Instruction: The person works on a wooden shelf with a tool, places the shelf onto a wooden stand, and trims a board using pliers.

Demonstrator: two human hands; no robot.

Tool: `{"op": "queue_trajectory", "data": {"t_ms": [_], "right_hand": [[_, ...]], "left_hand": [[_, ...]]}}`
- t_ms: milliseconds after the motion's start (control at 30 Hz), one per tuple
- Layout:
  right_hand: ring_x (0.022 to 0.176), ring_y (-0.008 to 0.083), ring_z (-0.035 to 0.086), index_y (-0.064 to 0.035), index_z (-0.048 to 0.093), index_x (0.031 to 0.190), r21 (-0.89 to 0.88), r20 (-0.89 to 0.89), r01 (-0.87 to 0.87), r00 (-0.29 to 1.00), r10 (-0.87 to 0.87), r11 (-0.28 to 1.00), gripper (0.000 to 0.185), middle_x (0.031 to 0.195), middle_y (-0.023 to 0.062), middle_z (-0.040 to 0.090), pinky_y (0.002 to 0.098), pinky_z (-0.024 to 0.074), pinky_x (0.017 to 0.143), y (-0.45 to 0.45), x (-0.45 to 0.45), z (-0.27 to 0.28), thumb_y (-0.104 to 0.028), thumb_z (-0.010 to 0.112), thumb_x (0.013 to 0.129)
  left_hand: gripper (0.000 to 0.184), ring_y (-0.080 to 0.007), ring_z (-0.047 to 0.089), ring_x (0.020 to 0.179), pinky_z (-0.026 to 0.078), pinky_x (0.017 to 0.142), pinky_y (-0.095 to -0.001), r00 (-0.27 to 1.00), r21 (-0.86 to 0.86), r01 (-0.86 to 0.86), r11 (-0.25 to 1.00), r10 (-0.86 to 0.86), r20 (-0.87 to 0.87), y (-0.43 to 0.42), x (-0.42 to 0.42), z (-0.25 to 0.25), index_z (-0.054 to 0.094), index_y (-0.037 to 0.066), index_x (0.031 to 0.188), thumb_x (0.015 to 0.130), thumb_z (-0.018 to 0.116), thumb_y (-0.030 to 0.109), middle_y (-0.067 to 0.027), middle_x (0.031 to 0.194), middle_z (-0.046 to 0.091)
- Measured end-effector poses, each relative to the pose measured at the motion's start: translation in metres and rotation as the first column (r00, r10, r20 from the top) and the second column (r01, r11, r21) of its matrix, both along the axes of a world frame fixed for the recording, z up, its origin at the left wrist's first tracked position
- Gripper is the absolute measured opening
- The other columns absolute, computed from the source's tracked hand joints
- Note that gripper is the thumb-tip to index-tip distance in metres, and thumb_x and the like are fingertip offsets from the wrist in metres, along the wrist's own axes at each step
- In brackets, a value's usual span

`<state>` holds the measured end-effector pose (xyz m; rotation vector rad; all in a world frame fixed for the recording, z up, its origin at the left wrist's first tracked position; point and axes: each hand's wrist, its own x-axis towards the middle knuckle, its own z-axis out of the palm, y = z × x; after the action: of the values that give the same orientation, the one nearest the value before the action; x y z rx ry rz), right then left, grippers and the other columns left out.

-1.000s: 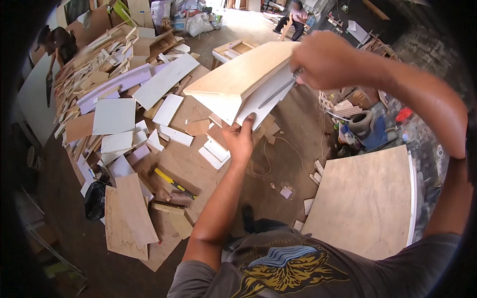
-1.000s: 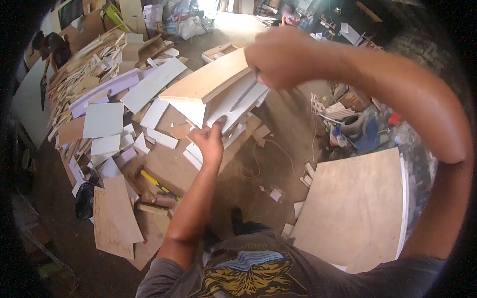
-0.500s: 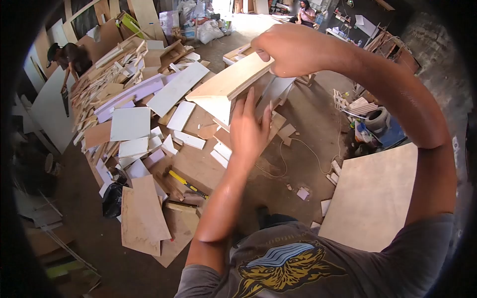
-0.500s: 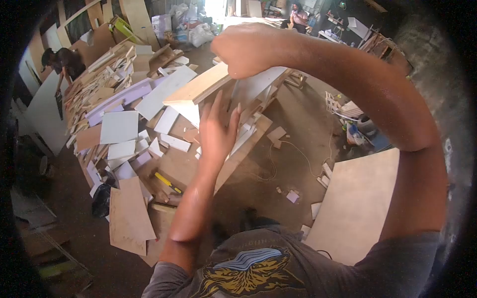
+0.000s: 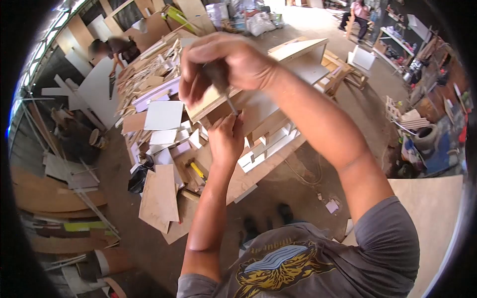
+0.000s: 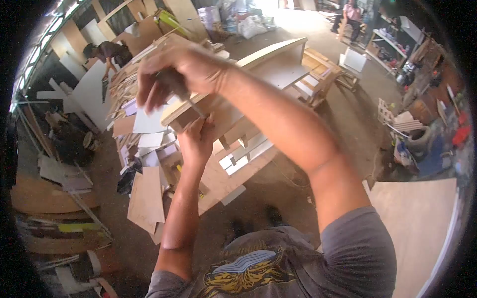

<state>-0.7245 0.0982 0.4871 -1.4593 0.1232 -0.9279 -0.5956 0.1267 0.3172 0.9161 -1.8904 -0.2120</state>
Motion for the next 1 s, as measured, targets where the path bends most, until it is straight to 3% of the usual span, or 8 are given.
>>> {"op": "queue_trajectory", "data": {"t_ms": [67,133,300,400,600,733,800,1000], "right_hand": [[0.054,0.0145,0.062,-0.0027,0.066,0.077,0.012,-0.079,0.063,0.995,-0.061,0.998,0.033,0.068,0.0102,0.065,0.0266,0.0511,0.049,0.001,0.01,-0.013,-0.031,0.064,0.093],[0.045,0.006,0.048,-0.0051,0.061,0.067,-0.073,-0.125,0.106,0.986,-0.114,0.992,0.037,0.056,0.0012,0.053,0.0235,0.0397,0.041,0.005,0.013,-0.012,-0.031,0.065,0.093],[0.045,0.0069,0.041,-0.0071,0.055,0.063,-0.087,0.058,0.371,0.928,-0.368,0.924,0.039,0.053,-0.0014,0.046,0.0252,0.0272,0.042,0.0,0.011,-0.018,-0.024,0.054,0.099],[0.048,0.0086,0.044,-0.0062,0.058,0.063,-0.156,0.113,0.489,0.872,-0.476,0.858,0.034,0.053,-0.002,0.048,0.0273,0.0323,0.045,0.001,0.016,-0.025,-0.022,0.057,0.093],[0.051,0.0104,0.056,-0.0017,0.068,0.076,0.003,0.062,0.004,0.998,-0.004,1.0,0.024,0.064,0.0048,0.062,0.0254,0.0466,0.046,-0.01,0.006,-0.013,-0.022,0.065,0.089],[0.044,0.0076,0.046,-0.0051,0.059,0.065,0.035,-0.073,-0.062,0.995,0.064,0.997,0.035,0.056,0.0028,0.054,0.0222,0.0353,0.041,0.0,0.0,-0.008,-0.029,0.058,0.09],[0.042,0.0056,0.039,-0.0049,0.057,0.063,-0.097,-0.025,0.082,0.996,-0.085,0.992,0.036,0.053,-0.0001,0.049,0.0231,0.028,0.038,-0.006,0.011,-0.02,-0.026,0.056,0.092],[0.048,0.0041,0.044,-0.0066,0.057,0.063,-0.291,0.102,0.628,0.77,-0.63,0.721,0.036,0.053,-0.0023,0.049,0.0252,0.0342,0.044,0.004,0.025,-0.032,-0.026,0.059,0.094]], "left_hand": [[0.013,-0.0359,0.062,0.067,0.049,0.061,-0.0439,0.999,-0.071,-0.045,0.996,0.046,0.01,0.004,-0.003,-0.004,0.066,-0.001,0.08,0.088,0.071,0.007,-0.0167,0.071,0.063],[0.017,-0.0332,0.061,0.066,0.048,0.062,-0.0421,0.997,-0.069,-0.077,0.995,0.076,-0.02,0.003,-0.009,-0.006,0.063,-0.001,0.076,0.088,0.072,0.006,-0.0156,0.069,0.062],[0.021,-0.0322,0.061,0.066,0.048,0.062,-0.0398,0.989,-0.01,-0.147,0.989,0.147,0.022,0.01,-0.015,-0.001,0.06,-0.002,0.073,0.089,0.071,0.005,-0.0152,0.07,0.063],[0.021,-0.0319,0.062,0.066,0.048,0.061,-0.0395,0.993,-0.026,-0.114,0.993,0.114,0.008,0.006,-0.015,0.0,0.061,-0.002,0.072,0.089,0.072,0.006,-0.015,0.07,0.064],[0.023,-0.0321,0.059,0.063,0.046,0.059,-0.0401,0.998,0.011,-0.057,0.998,0.057,-0.035,0.009,-0.015,0.005,0.061,-0.004,0.073,0.091,0.071,0.007,-0.0174,0.069,0.061],[0.023,-0.0321,0.058,0.062,0.045,0.058,-0.0411,0.997,-0.016,-0.069,0.997,0.069,0.015,0.006,-0.011,-0.001,0.06,-0.004,0.073,0.09,0.071,0.006,-0.0178,0.068,0.06],[0.024,-0.0321,0.058,0.062,0.045,0.058,-0.0415,0.996,-0.007,-0.091,0.996,0.091,0.026,0.007,-0.011,-0.002,0.059,-0.003,0.071,0.089,0.072,0.005,-0.0172,0.068,0.06],[0.009,-0.0324,0.064,0.068,0.049,0.064,-0.0378,0.996,-0.037,-0.034,0.999,0.031,-0.083,-0.001,-0.011,-0.014,0.064,-0.003,0.078,0.085,0.069,0.0,-0.0178,0.073,0.065]]}}
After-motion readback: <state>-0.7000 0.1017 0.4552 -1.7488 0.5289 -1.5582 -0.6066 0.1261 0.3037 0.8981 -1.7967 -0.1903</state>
